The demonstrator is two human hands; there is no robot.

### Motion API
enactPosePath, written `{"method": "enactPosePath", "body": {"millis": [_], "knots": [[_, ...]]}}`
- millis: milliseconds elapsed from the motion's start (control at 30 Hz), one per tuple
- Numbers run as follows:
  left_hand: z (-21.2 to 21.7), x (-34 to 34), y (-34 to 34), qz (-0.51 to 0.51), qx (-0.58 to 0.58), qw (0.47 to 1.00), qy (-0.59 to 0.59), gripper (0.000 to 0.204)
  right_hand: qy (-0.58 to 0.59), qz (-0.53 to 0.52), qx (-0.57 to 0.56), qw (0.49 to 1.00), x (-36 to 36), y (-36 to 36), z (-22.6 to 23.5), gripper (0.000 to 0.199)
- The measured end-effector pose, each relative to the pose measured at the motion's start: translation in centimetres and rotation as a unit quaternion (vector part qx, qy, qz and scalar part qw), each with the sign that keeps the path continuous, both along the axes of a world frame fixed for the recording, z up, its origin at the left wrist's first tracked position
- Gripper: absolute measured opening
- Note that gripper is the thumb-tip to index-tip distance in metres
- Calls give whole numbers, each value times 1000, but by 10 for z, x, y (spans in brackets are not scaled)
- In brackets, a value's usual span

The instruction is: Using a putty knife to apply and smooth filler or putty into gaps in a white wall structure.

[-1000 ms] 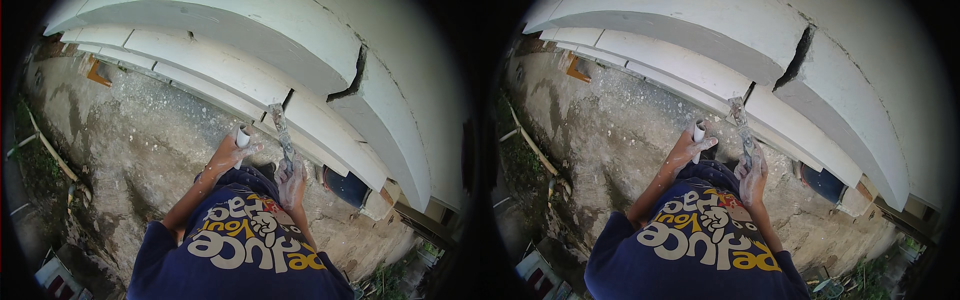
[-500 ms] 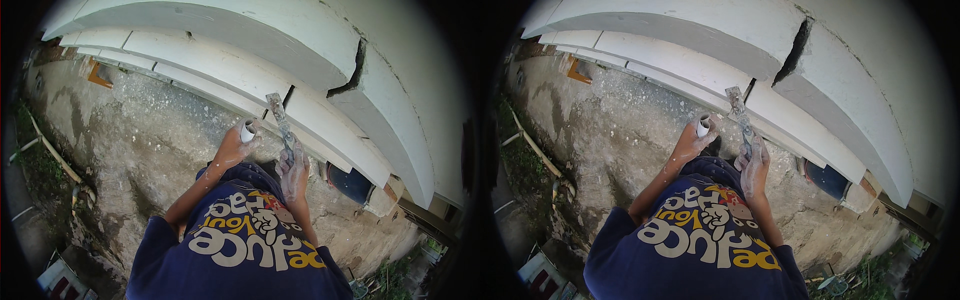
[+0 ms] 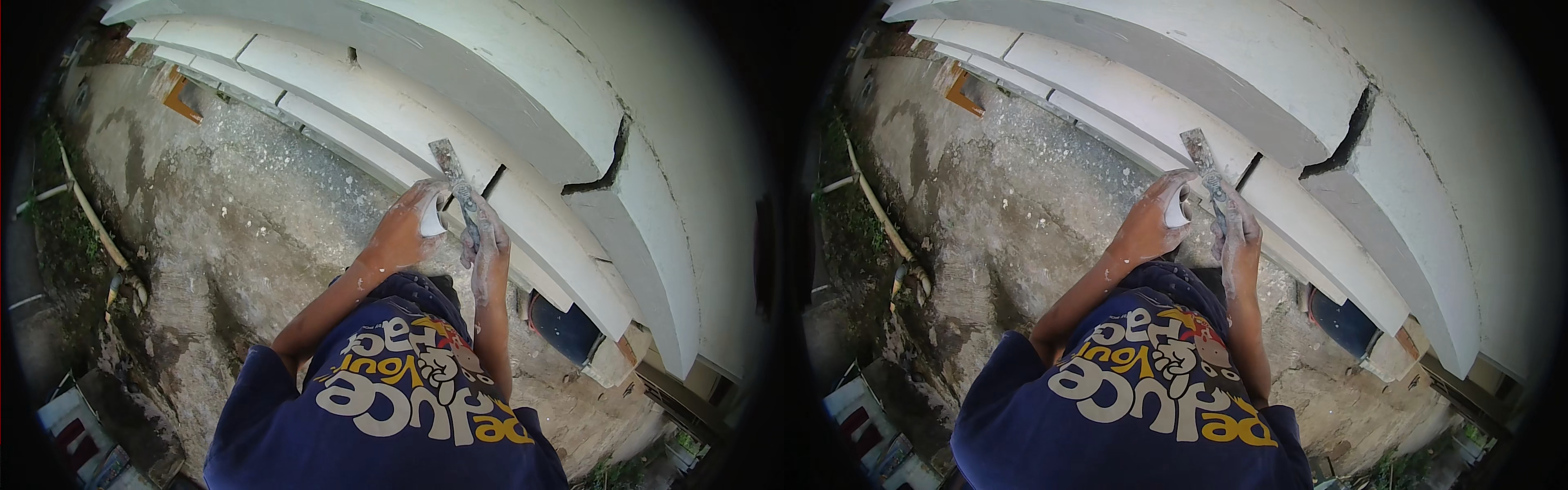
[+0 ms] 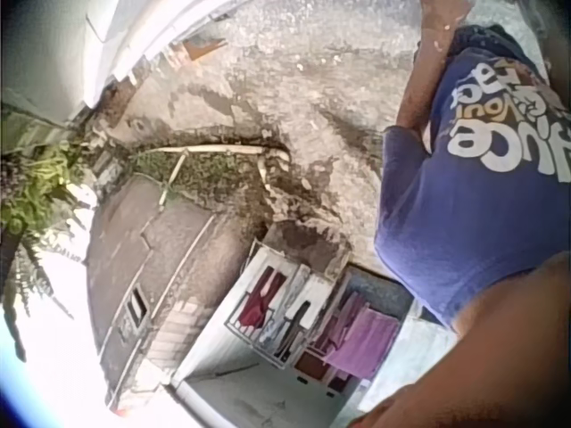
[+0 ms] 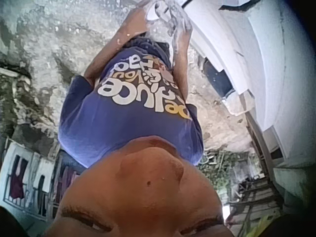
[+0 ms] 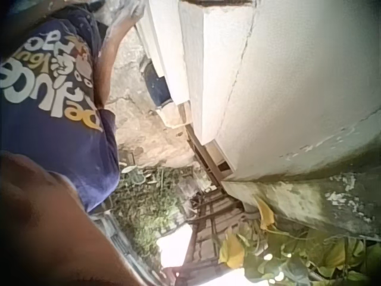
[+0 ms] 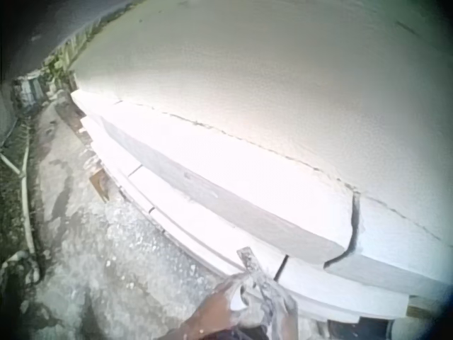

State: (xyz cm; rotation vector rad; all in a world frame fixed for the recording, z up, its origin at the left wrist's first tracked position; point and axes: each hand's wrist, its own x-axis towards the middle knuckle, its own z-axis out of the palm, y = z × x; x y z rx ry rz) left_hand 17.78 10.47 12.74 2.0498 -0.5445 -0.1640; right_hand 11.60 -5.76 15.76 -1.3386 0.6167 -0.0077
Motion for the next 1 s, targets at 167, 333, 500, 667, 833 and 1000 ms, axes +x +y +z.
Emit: {"method": "enactPosePath", "body": {"millis": [167,333,500,667,833,1000], "knots": [[6,7,0,-4,27,999,-25,82,-3,35,-57,998,-3,-9,10,38],[2,11,-6,-61,101,986,-118,90,8,42,-81,996,-10,-7,17,32],[-11,17,-11,-71,68,993,-64,85,9,37,-74,997,-4,2,21,33],[-7,12,-8,-78,74,992,-64,83,4,28,-75,997,-15,9,10,35],[-2,26,-5,-60,70,995,-38,79,0,54,-50,997,-16,14,14,35],[-9,26,-4,-60,55,996,-48,75,27,67,-68,995,-20,18,11,35]]}}
